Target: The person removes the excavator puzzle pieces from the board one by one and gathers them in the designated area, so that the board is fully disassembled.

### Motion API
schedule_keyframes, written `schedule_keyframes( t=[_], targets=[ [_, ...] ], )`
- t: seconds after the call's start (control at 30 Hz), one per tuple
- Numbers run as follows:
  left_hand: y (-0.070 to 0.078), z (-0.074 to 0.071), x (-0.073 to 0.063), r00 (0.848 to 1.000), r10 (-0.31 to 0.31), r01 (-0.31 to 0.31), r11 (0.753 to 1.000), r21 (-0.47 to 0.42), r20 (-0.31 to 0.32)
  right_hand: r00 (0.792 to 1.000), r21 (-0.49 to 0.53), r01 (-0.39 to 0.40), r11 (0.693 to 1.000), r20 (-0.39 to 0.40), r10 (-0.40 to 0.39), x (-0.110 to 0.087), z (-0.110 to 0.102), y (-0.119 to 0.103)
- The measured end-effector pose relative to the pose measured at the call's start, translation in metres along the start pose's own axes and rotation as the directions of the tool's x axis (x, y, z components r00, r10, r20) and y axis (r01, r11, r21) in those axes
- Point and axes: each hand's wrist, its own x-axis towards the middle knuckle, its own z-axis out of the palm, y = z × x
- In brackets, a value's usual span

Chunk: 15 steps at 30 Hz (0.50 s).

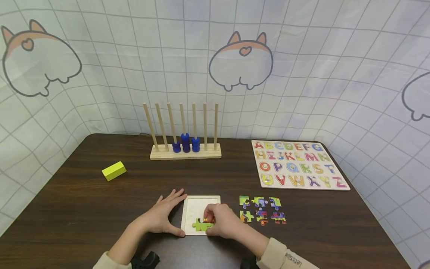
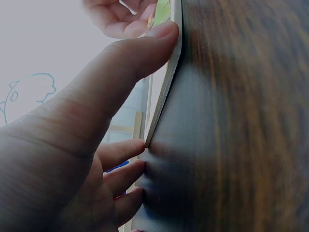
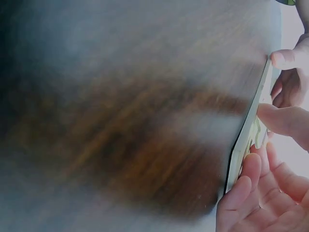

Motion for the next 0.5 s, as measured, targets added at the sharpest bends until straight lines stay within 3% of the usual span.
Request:
schedule_keyframes(
  t=[0.5],
  targets=[
    [0.0004,0.0004,-0.0005,1.000,-0.006,0.006,1.000,0.005,-0.001,0.999,-0.006,0.036,0.999,-0.011,-0.036,0.0009,-0.0023,0.0012]
  ],
)
